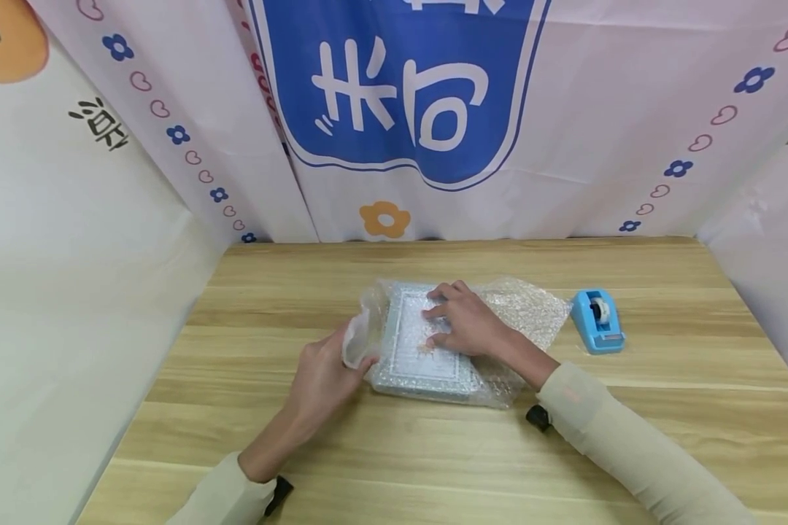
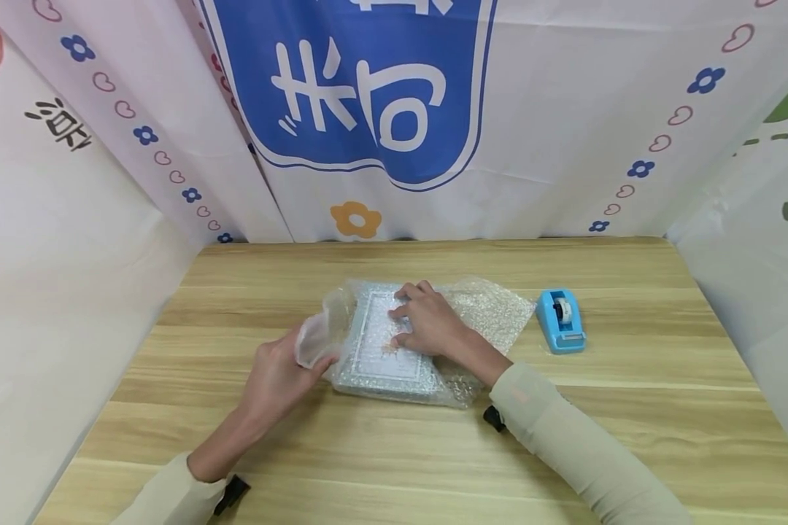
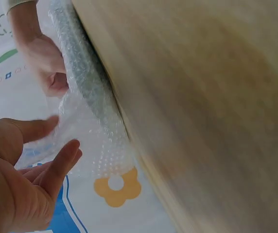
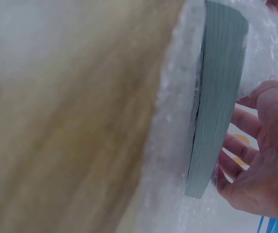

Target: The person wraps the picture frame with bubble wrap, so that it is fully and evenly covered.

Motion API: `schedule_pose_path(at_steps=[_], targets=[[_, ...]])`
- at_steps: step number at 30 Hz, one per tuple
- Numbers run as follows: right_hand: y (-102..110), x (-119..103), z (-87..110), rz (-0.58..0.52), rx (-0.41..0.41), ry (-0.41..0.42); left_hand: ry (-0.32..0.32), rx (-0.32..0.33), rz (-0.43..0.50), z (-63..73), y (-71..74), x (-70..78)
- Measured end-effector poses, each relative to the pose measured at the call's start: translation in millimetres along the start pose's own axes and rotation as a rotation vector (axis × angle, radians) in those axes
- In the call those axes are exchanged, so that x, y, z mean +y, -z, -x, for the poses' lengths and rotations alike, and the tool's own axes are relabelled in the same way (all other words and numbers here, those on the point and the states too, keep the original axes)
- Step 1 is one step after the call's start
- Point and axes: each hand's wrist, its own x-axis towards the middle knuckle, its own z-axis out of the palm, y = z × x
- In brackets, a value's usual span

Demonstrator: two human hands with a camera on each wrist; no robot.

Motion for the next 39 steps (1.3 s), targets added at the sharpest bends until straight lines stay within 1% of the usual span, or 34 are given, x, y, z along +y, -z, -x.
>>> schedule_pose_path(at_steps=[4, 9, 13, 20, 24, 27, 31, 35, 37, 39], targets=[[0, 0, 0.2, 0.004, 0.0, -0.001, -0.068, 0.036, -0.055, 1.8, -2.3, -1.3], [0, 0, 0.6, -0.001, -0.001, -0.002, -0.126, 0.046, -0.081, 3.5, -4.1, -0.3], [0, 0, 1.4, -0.008, 0.002, -0.005, -0.149, 0.039, -0.078, 3.1, -5.9, 3.6], [0, -1, 1.2, -0.008, 0.002, -0.008, -0.173, 0.036, -0.089, 2.7, -6.4, 11.5], [1, -1, 1.1, -0.002, 0.01, -0.002, -0.205, 0.043, -0.063, 4.9, -4.2, 14.5], [1, -2, 1.5, -0.004, 0.014, -0.003, -0.225, 0.043, -0.017, 6.8, -1.9, 16.2], [1, -2, 1.7, -0.003, 0.013, 0.001, -0.237, 0.007, 0.043, 8.0, 4.1, 18.5], [0, -2, 1.4, -0.002, 0.013, 0.003, -0.281, -0.033, 0.08, 7.0, 12.8, 20.8], [0, -2, 1.1, 0.0, 0.015, 0.003, -0.307, -0.038, 0.086, 6.1, 15.6, 21.2], [-1, -1, 1.0, 0.0, 0.017, 0.001, -0.317, -0.031, 0.082, 5.2, 16.9, 21.4]])
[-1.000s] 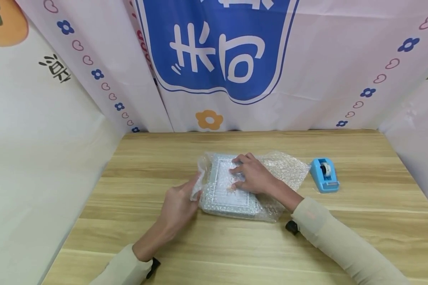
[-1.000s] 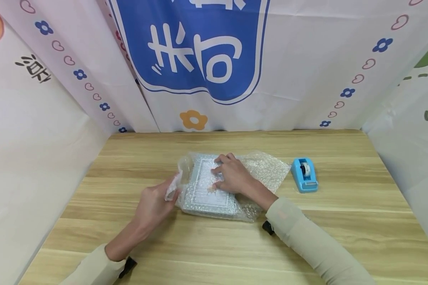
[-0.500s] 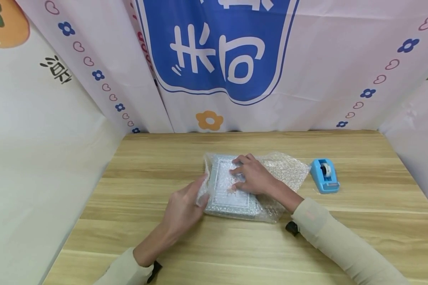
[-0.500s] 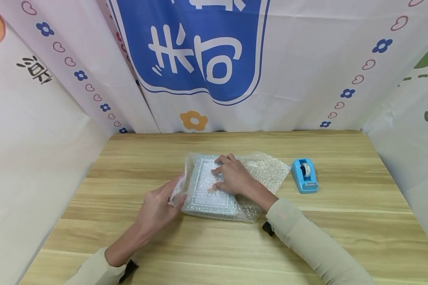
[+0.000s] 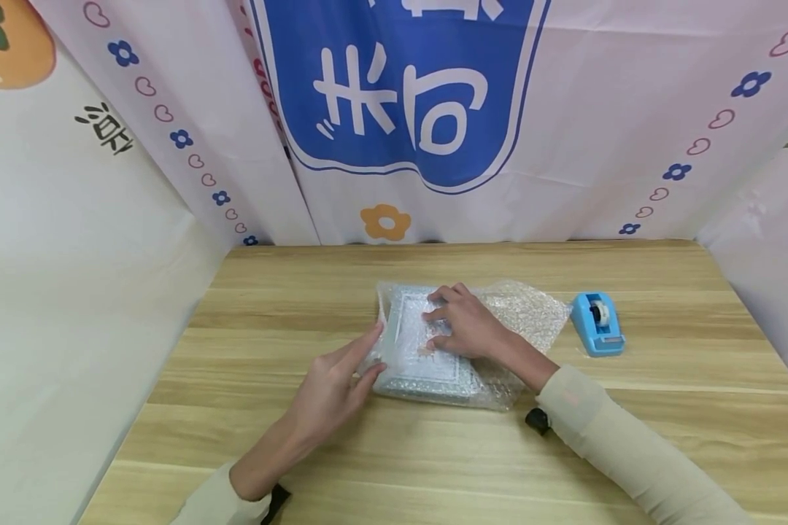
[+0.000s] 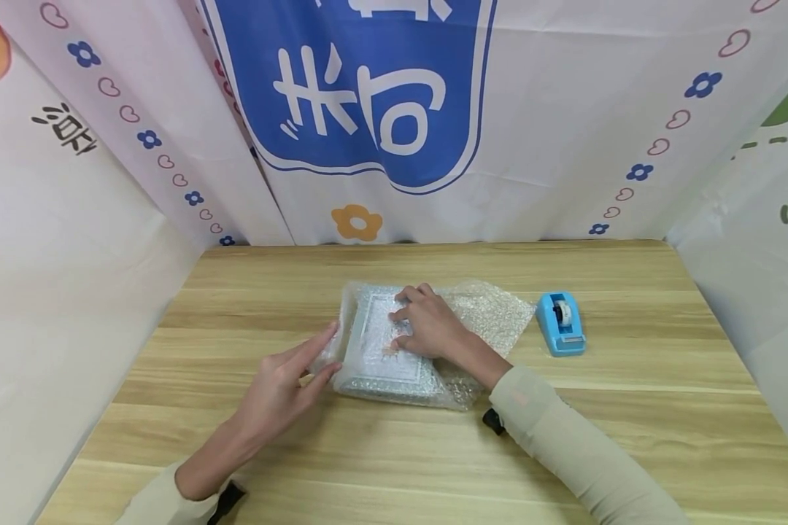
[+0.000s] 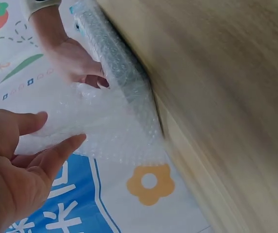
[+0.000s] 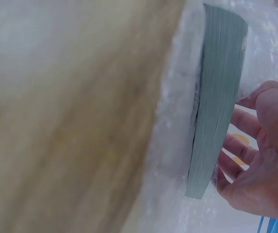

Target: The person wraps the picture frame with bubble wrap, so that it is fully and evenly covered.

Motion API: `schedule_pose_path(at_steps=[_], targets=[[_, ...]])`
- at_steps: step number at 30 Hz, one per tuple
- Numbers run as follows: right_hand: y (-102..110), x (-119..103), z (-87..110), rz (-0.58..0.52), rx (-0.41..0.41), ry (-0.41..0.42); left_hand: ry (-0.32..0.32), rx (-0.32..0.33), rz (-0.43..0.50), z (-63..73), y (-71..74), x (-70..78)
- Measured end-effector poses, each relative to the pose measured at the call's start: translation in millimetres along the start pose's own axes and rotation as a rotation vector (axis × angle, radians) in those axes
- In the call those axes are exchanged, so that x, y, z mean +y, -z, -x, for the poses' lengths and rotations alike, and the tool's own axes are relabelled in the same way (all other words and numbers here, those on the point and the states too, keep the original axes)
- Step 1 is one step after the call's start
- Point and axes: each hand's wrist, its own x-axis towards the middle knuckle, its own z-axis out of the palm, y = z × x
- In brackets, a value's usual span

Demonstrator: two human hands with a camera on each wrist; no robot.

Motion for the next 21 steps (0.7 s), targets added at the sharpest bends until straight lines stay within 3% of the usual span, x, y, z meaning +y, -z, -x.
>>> schedule_pose_path(at_steps=[8, 14, 21], targets=[[1, 0, 1.3, -0.002, 0.001, -0.005, 0.024, 0.033, 0.013, -8.0, -12.1, 2.7], [1, 1, 1.6, 0.018, 0.006, -0.004, -0.005, -0.003, 0.021, -20.7, -27.4, 9.0], [0, 2, -0.1, 0.022, 0.003, -0.001, 0.029, -0.066, 0.0, -32.4, -42.8, 15.4]])
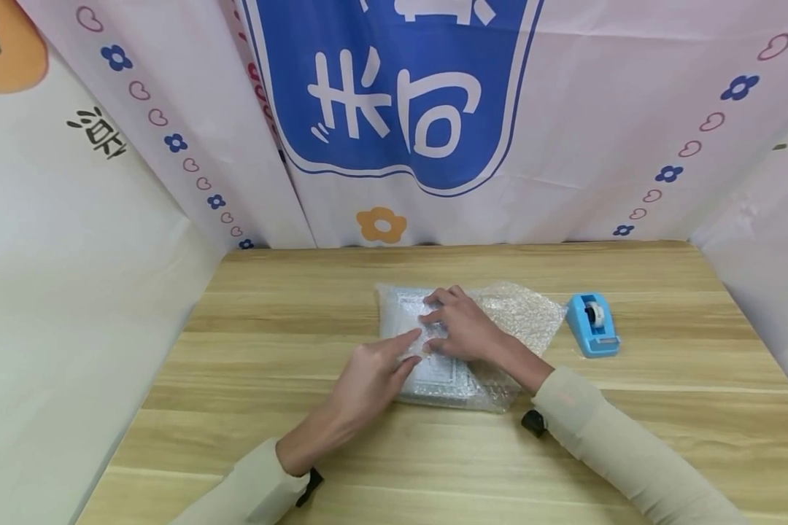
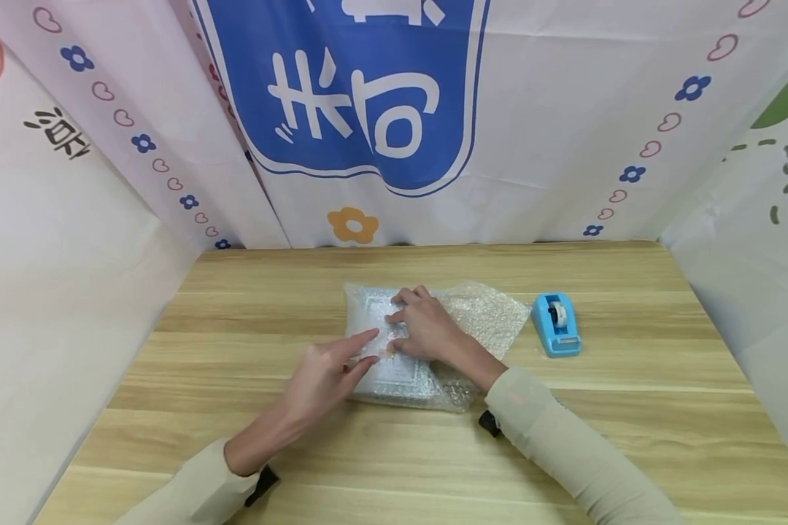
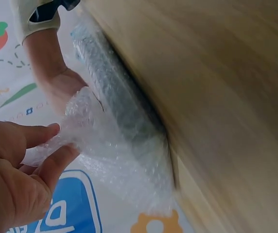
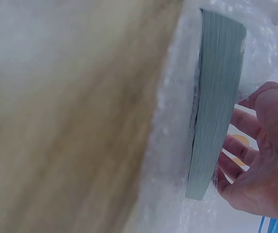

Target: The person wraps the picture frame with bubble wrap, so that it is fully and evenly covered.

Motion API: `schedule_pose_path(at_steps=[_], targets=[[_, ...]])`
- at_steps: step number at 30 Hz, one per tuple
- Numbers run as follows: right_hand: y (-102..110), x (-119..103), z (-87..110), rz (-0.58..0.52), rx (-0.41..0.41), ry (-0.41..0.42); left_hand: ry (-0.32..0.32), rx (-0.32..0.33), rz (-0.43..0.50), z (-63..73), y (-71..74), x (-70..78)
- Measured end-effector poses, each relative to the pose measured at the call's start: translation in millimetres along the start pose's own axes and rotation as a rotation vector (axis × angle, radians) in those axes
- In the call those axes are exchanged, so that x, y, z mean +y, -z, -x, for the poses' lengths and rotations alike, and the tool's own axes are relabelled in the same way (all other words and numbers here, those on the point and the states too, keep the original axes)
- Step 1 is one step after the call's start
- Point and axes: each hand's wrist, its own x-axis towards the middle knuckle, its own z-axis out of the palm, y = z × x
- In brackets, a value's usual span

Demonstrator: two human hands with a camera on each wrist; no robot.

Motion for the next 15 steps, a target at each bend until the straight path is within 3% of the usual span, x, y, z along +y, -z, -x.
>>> schedule_pose_path(at_steps=[15], targets=[[-1, 5, -0.4, -0.024, 0.019, 0.017, 0.193, -0.121, 0.105, -8.4, -15.1, -0.1]])
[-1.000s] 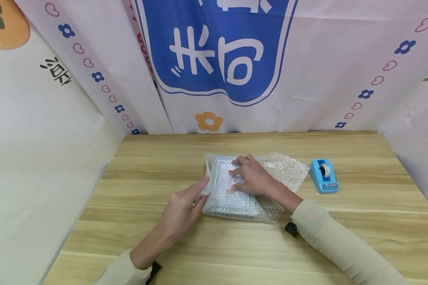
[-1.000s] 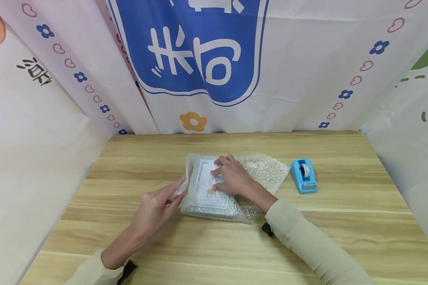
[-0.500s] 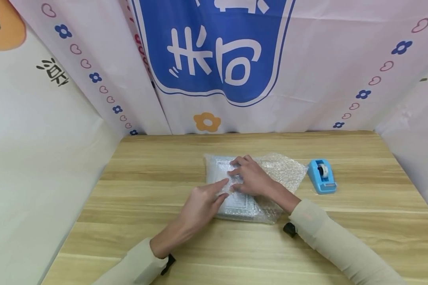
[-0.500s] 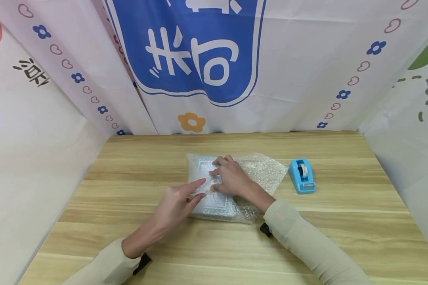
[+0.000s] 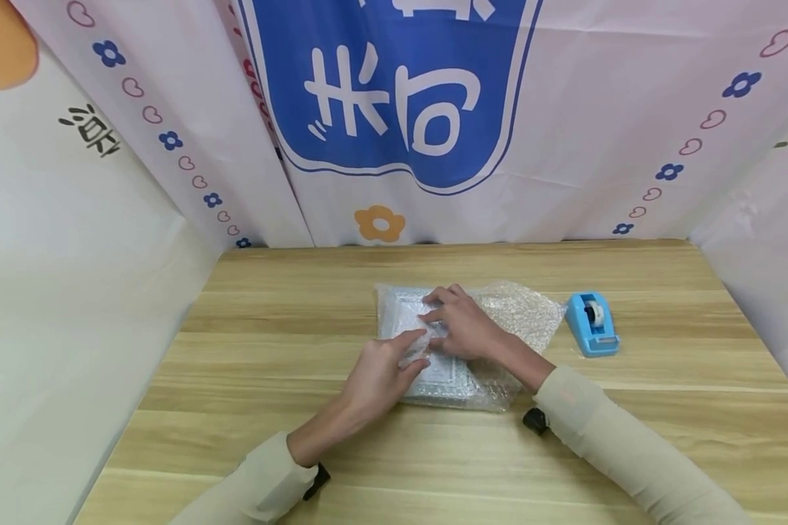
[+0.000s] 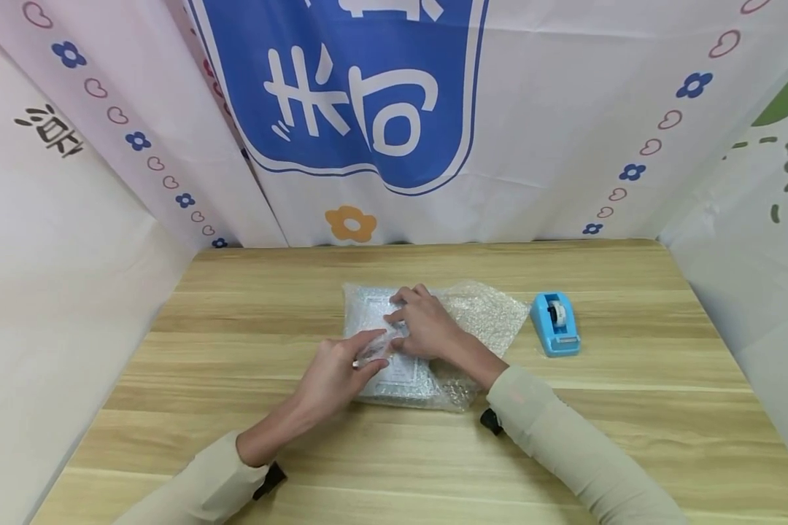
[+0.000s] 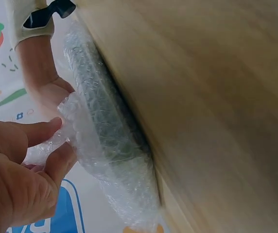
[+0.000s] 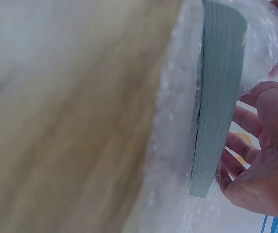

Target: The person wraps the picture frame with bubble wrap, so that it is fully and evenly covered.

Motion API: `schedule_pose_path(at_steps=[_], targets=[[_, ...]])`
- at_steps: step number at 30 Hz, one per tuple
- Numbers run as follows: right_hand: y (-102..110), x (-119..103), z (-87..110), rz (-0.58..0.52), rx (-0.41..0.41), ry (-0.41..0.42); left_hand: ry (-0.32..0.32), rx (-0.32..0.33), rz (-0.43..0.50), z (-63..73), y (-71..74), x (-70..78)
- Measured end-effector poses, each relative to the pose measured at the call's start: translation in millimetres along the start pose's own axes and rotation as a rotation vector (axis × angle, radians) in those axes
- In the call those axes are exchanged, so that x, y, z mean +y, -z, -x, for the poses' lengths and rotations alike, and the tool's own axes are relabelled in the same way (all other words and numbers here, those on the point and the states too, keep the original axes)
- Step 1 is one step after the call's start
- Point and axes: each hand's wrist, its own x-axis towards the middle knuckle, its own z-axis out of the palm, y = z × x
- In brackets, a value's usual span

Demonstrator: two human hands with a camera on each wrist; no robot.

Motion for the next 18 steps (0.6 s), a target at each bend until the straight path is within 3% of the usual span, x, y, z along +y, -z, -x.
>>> schedule_pose_path(at_steps=[4, 10, 18], targets=[[-1.1, 2.5, -0.5, -0.007, -0.005, 0.006, 0.033, -0.019, 0.02, -0.2, -1.2, -1.1], [1.8, 3.9, 0.6, -0.025, -0.011, 0.022, 0.023, -0.041, -0.001, 1.6, -2.4, -4.5], [7.2, 9.1, 2.2, -0.049, -0.071, 0.055, 0.011, -0.189, -0.053, 5.3, 0.0, -6.4]])
